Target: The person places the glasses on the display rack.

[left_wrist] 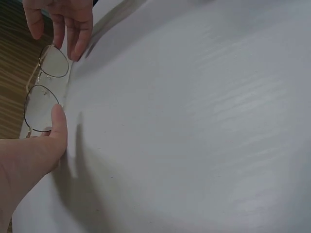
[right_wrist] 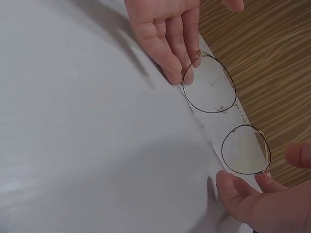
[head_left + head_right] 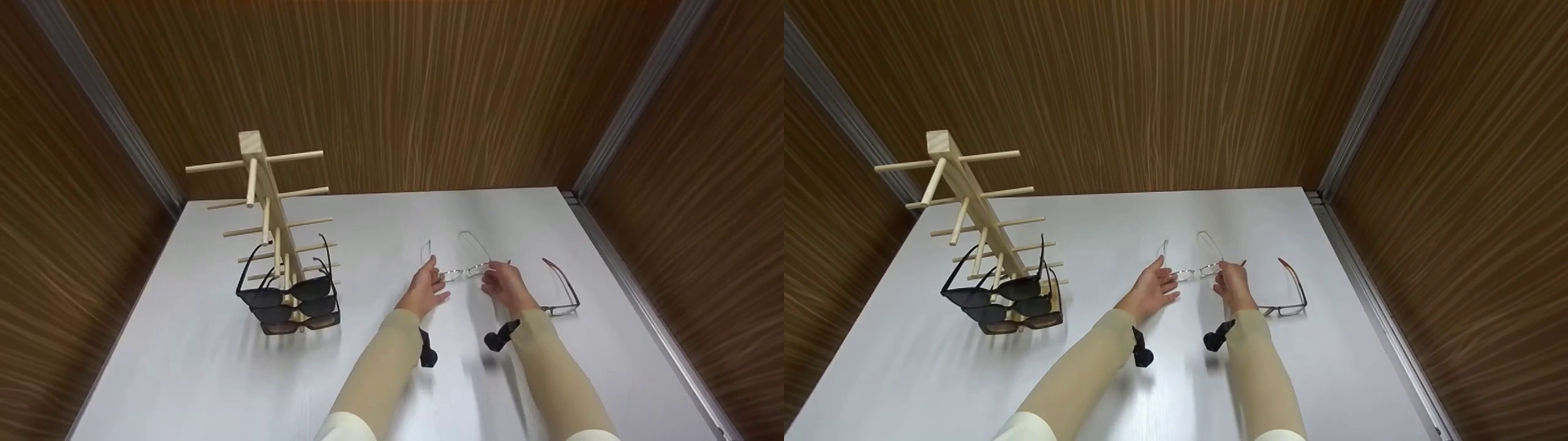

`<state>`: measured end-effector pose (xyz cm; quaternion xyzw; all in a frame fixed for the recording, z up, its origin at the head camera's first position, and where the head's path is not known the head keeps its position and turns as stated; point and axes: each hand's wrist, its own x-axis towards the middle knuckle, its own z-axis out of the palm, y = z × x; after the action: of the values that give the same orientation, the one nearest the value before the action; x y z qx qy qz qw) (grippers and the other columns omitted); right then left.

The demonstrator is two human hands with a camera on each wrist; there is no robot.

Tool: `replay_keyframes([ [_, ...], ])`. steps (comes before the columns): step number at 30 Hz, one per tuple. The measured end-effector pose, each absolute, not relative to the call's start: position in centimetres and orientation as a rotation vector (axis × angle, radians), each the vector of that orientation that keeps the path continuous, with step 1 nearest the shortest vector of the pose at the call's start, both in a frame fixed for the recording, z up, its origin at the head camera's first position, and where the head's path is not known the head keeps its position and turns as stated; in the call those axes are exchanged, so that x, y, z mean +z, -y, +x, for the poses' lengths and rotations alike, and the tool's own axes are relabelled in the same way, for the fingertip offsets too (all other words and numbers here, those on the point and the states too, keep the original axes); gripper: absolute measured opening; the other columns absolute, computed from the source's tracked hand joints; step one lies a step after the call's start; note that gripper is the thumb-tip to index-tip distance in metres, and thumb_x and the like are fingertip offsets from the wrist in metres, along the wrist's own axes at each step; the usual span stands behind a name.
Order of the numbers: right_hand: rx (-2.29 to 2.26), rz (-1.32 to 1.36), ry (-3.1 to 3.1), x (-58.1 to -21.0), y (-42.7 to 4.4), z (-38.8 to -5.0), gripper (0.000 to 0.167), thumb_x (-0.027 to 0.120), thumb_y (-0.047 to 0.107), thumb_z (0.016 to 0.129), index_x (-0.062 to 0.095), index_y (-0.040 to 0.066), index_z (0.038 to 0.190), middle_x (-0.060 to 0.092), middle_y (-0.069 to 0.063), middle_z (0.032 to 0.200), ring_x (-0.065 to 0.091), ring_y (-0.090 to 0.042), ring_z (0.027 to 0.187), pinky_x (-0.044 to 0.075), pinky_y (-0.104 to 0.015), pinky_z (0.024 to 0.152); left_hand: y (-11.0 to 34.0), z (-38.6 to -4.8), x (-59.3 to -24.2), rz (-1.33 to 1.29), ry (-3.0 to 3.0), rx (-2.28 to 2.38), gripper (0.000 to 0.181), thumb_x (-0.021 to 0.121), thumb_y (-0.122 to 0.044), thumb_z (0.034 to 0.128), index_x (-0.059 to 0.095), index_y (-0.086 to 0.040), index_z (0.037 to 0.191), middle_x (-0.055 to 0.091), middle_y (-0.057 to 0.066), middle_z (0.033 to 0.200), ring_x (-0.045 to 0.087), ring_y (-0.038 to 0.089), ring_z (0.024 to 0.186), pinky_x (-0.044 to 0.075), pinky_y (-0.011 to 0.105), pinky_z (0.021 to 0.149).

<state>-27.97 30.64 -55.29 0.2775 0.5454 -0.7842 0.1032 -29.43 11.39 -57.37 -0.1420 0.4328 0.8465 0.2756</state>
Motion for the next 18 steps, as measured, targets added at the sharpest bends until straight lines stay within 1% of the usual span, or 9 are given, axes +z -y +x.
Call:
replay_keyframes([
  [3, -2.305, 0.825, -1.656, -55.6, -30.4, -28.3, 0.025, 0.045, 0.015, 0.097, 0.045, -0.002, 0.116, 0.050, -0.010, 0.094, 0.051, -0.019, 0.084, 0.045, -0.034, 0.084, -11.3, -29.1, -57.1, -0.385, -1.264, 2.221, 0.058, 0.046, -0.033, 0.0967, 0.028, 0.000, 0.141, 0.035, 0.022, 0.137, 0.029, 0.037, 0.132, 0.030, 0.049, 0.104],
  [5, -2.284, 0.832, -1.701, -55.9, -30.2, -28.3, 0.027, 0.046, 0.016, 0.097, 0.046, -0.003, 0.117, 0.052, -0.010, 0.096, 0.052, -0.019, 0.085, 0.046, -0.033, 0.082, -11.3, -28.9, -56.9, -0.387, -1.371, 2.183, 0.052, 0.043, -0.027, 0.0975, 0.031, -0.003, 0.142, 0.039, 0.023, 0.131, 0.036, 0.036, 0.127, 0.034, 0.047, 0.101],
  [8, -2.270, 0.829, -1.733, -56.2, -29.8, -28.3, 0.031, 0.047, 0.016, 0.097, 0.046, -0.005, 0.120, 0.056, -0.013, 0.099, 0.057, -0.021, 0.086, 0.049, -0.032, 0.082, -11.2, -28.6, -56.6, -0.409, -1.528, 2.136, 0.047, 0.039, -0.024, 0.0985, 0.034, -0.006, 0.141, 0.045, 0.025, 0.127, 0.045, 0.036, 0.120, 0.039, 0.046, 0.097],
  [10, -2.273, 0.835, -1.738, -56.4, -29.5, -28.2, 0.031, 0.048, 0.015, 0.096, 0.045, -0.005, 0.120, 0.059, -0.016, 0.101, 0.061, -0.023, 0.087, 0.050, -0.033, 0.083, -11.2, -28.5, -56.4, -0.439, -1.578, 2.129, 0.044, 0.038, -0.023, 0.0988, 0.036, -0.007, 0.140, 0.047, 0.027, 0.125, 0.049, 0.036, 0.116, 0.042, 0.045, 0.094],
  [12, -2.281, 0.826, -1.727, -56.6, -29.2, -28.1, 0.033, 0.049, 0.014, 0.096, 0.044, -0.005, 0.122, 0.061, -0.019, 0.105, 0.063, -0.026, 0.091, 0.049, -0.035, 0.087, -11.0, -28.5, -56.3, -0.462, -1.608, 2.121, 0.042, 0.039, -0.023, 0.0989, 0.039, -0.007, 0.138, 0.049, 0.030, 0.123, 0.051, 0.037, 0.113, 0.044, 0.044, 0.092],
  [15, -2.282, 0.819, -1.729, -56.9, -28.8, -27.8, 0.034, 0.049, 0.014, 0.096, 0.044, -0.006, 0.123, 0.061, -0.021, 0.109, 0.062, -0.028, 0.098, 0.046, -0.037, 0.093, -10.7, -28.4, -56.4, -0.492, -1.605, 2.128, 0.040, 0.040, -0.021, 0.0983, 0.042, -0.005, 0.135, 0.051, 0.033, 0.120, 0.054, 0.039, 0.109, 0.046, 0.044, 0.090],
  [18, -2.279, 0.780, -1.733, -57.2, -28.5, -27.5, 0.034, 0.047, 0.013, 0.097, 0.044, -0.008, 0.123, 0.060, -0.023, 0.112, 0.060, -0.031, 0.105, 0.043, -0.039, 0.096, -10.1, -28.3, -56.5, -0.509, -1.604, 2.131, 0.037, 0.041, -0.020, 0.0978, 0.044, -0.005, 0.132, 0.051, 0.034, 0.119, 0.054, 0.041, 0.108, 0.046, 0.044, 0.089],
])
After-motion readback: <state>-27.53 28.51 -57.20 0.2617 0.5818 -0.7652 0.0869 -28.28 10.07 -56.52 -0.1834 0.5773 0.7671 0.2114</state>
